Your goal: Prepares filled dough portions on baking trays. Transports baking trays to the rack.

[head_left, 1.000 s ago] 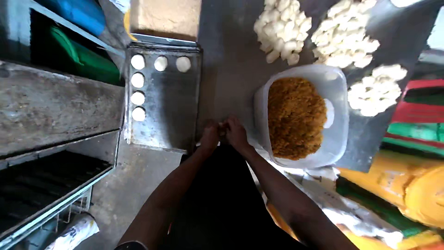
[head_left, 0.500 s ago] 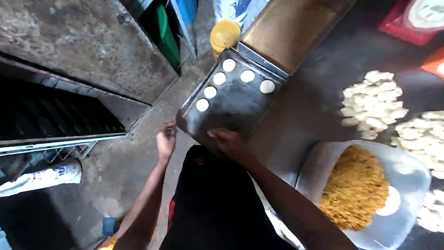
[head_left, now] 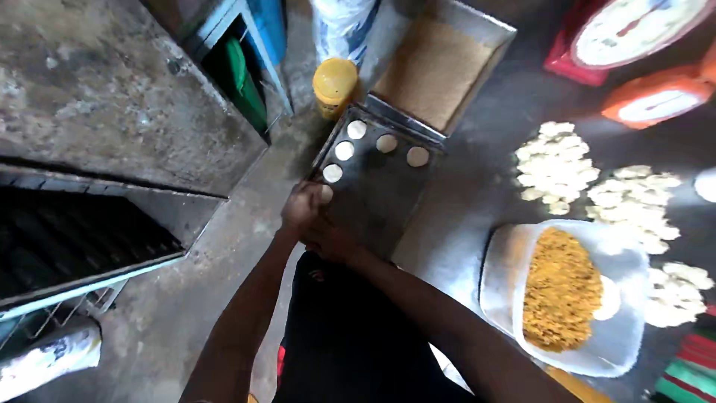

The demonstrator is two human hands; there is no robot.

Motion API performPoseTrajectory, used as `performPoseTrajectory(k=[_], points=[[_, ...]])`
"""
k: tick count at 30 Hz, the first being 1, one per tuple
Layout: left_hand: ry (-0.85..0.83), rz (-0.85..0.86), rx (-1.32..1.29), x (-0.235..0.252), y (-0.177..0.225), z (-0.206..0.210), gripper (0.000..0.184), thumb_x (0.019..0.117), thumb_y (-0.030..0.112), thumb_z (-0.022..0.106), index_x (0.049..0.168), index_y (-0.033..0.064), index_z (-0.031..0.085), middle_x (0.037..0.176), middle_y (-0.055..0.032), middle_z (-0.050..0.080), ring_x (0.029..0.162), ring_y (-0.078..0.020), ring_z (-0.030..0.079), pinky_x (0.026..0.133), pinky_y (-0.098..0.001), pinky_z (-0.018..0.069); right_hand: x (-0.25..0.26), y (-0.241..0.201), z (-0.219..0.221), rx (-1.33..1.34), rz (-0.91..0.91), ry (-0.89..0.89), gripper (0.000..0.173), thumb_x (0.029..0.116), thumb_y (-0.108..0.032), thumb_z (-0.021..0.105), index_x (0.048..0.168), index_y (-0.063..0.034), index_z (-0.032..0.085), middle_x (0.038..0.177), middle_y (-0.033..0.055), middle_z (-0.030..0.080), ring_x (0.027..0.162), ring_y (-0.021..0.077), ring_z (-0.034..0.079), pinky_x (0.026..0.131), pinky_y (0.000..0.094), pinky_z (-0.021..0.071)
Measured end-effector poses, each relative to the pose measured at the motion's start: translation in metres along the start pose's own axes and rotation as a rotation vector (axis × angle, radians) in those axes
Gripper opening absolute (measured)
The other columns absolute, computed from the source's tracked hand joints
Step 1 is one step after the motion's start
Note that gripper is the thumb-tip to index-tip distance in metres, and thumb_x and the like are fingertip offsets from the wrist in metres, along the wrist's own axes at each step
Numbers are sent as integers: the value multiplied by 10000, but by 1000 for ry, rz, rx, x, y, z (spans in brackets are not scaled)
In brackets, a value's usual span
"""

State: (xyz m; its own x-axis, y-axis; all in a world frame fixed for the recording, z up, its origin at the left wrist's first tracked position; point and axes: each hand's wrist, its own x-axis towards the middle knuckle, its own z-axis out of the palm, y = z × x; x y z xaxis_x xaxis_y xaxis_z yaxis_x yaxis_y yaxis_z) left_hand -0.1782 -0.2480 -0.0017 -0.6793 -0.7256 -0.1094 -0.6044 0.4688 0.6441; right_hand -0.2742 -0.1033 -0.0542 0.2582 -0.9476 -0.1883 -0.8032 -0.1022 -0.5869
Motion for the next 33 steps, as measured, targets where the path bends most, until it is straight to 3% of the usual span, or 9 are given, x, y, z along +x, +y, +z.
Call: performPoseTrajectory(k=[3, 5, 9, 12, 18, 22, 26, 29, 33], points=[[-155, 169, 206, 26, 6, 23, 322, 1041, 292, 558, 1305, 162, 690, 1449, -59, 575, 1371, -258, 508, 1151, -473, 426, -22, -16, -46, 129, 91, 27, 445, 1052, -413, 505, 1452, -236, 588, 1438, 102, 602, 1311, 308, 581, 1085, 541, 480], [-159, 191, 198, 30, 12, 28, 287, 1025, 264, 599, 1245, 119, 713, 1412, -102, 589, 1327, -291, 538, 1119, -508, 450, -59, -16, -70, 142, 127, 172, 403, 1062, -298, 513, 1448, -213, 589, 1409, 85, 629, 1232, 281, 646, 988, 498, 562], [-152, -2, 194, 30, 19, 32, 363, 1018, 304, 603, 1279, 64, 682, 1429, -266, 535, 1361, -454, 476, 1135, -604, 398, -157, 13, -101, 211, 298, 411, 343, 1080, -269, 500, 1351, -147, 670, 1364, 46, 669, 1244, 191, 644, 1063, 394, 528], [-97, -182, 178, 30, 31, 38, 422, 982, 350, 658, 1270, 42, 678, 1405, -292, 541, 1313, -459, 522, 1096, -607, 437, -231, 50, -147, 260, 484, 620, 321, 1065, -279, 539, 1287, -132, 718, 1204, 46, 742, 1088, 141, 712, 978, 348, 578], [117, -193, 263, 17, 73, 55, 425, 957, 335, 699, 1279, 57, 692, 1374, -283, 567, 1304, -493, 506, 1097, -627, 411, -361, 234, -249, 104, 787, 872, 277, 1042, -208, 605, 1275, -94, 702, 1201, 122, 724, 1051, 257, 721, 936, 496, 594], [191, -64, 168, -1, 147, 77, 353, 982, 288, 677, 1231, 39, 706, 1280, -221, 646, 1240, -387, 589, 1070, -547, 470, -398, 354, -285, 14, 1128, 534, 246, 1006, -247, 621, 1203, -167, 746, 1207, 178, 707, 1119, 420, 666, 917, 681, 516], [92, -36, 28, -17, 213, 111, 314, 1000, 271, 643, 1233, 73, 716, 1288, -129, 669, 1233, -244, 619, 1016, -433, 543, -388, 417, -282, -24, 1052, 272, 272, 909, -207, 740, 1163, -111, 748, 1166, 238, 695, 1085, 483, 654, 872, 739, 502], [-5, -55, -98, -23, 262, 133, 294, 1001, 232, 643, 1230, 61, 714, 1269, -109, 678, 1178, -181, 652, 995, -366, 562, -373, 413, -281, -15, 1074, 283, 304, 866, -175, 771, 1146, -63, 733, 1143, 271, 687, 1079, 513, 642, 865, 752, 493], [-86, -27, -496, -20, 303, 151, 333, 1026, 187, 619, 1310, 17, 646, 1271, -110, 684, 1140, -167, 679, 979, -356, 587, -342, 290, -286, 240, 854, 667, 260, 916, -181, 741, 1093, 4, 692, 1071, 242, 682, 994, 420, 670, 871, 652, 543]])
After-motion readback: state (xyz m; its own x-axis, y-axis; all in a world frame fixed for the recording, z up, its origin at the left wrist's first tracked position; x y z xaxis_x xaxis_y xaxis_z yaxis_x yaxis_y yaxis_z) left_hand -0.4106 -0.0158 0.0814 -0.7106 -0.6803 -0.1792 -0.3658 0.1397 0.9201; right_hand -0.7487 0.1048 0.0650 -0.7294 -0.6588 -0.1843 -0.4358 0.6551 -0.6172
